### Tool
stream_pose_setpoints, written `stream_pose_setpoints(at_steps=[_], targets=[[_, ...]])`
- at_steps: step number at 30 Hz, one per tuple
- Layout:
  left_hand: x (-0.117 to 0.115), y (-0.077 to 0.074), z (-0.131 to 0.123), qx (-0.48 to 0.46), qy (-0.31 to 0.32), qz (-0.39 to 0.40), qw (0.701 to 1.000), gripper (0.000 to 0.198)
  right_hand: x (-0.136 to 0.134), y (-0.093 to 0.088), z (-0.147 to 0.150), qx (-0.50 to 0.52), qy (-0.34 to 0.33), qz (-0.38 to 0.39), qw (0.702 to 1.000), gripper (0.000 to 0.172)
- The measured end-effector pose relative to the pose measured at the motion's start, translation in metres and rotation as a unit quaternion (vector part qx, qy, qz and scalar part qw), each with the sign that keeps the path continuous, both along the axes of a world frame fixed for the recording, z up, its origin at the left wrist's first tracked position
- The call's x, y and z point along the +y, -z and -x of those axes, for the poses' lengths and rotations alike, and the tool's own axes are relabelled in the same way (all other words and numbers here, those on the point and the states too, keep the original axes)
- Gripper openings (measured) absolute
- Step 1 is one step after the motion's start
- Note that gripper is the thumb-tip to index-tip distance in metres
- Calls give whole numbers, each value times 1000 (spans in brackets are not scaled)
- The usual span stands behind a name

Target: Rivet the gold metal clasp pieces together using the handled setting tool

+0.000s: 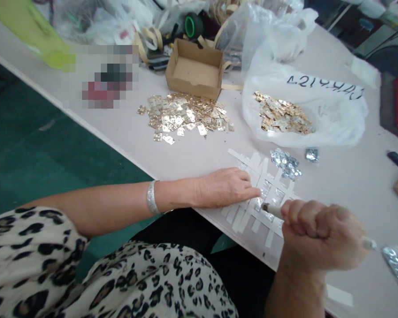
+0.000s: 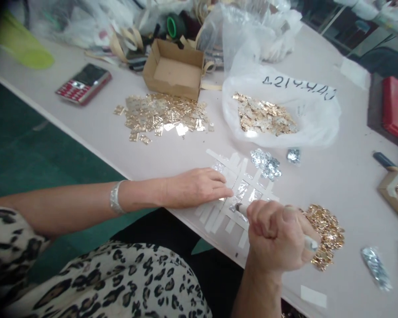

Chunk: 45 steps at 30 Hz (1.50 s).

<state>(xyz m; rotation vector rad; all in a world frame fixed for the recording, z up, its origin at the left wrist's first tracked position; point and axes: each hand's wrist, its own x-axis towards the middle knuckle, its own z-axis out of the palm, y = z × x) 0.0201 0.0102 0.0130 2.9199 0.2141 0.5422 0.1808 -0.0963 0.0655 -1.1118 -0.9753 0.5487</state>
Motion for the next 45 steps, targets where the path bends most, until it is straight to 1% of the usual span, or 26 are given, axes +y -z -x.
stream_pose_setpoints(at_steps=[2,3,6,8,10,12,14,16,18,20,22,24,27,31,35,37,41,43,45], targets=[[-1,1,-4,1,-8,-18,1000,14,-6,4,0,0,20,-11,1000,40],[-3,2,-6,-4,-22,-27,999,14,-7,6,0,3,26,-21,999,39],[-18,5,-12,-26,-95,-27,995,15,-10,11,-1,36,40,-51,997,35],[-33,4,-13,-33,-147,1,989,20,-10,13,-2,71,49,-55,995,32],[-47,1,-10,-35,-168,51,984,28,-9,15,-4,110,54,-47,991,31],[-56,-4,-3,-35,-146,100,984,30,-7,17,-6,147,52,-37,987,35],[-56,-6,5,-32,-111,116,987,27,-3,20,-10,183,56,-37,981,37],[-47,-6,12,-25,-79,93,992,22,1,23,-14,223,66,-42,972,38],[-33,-2,17,-17,-46,53,997,20,6,27,-19,264,76,-45,961,39],[-19,2,18,-8,-4,26,1000,22,9,31,-23,297,83,-38,950,40],[-9,6,17,1,29,19,999,24,12,36,-25,323,95,-29,941,41],[-5,8,17,5,46,18,999,25,14,40,-25,341,108,-22,933,41],[-7,9,16,8,40,12,999,29,16,45,-25,356,113,-20,928,42],[-12,12,16,0,22,24,999,29,16,46,-24,354,107,-19,929,41],[-13,15,16,-6,21,46,999,30,16,41,-18,324,118,-17,939,38],[-11,14,16,-2,22,55,998,30,15,38,-14,285,115,-22,951,38],[-9,11,14,14,28,79,996,28,15,32,1,187,86,-45,977,35],[-8,10,13,24,30,98,994,27,16,29,12,139,63,-50,987,34],[-8,10,13,29,29,114,993,27,18,26,24,95,28,-36,994,34]])
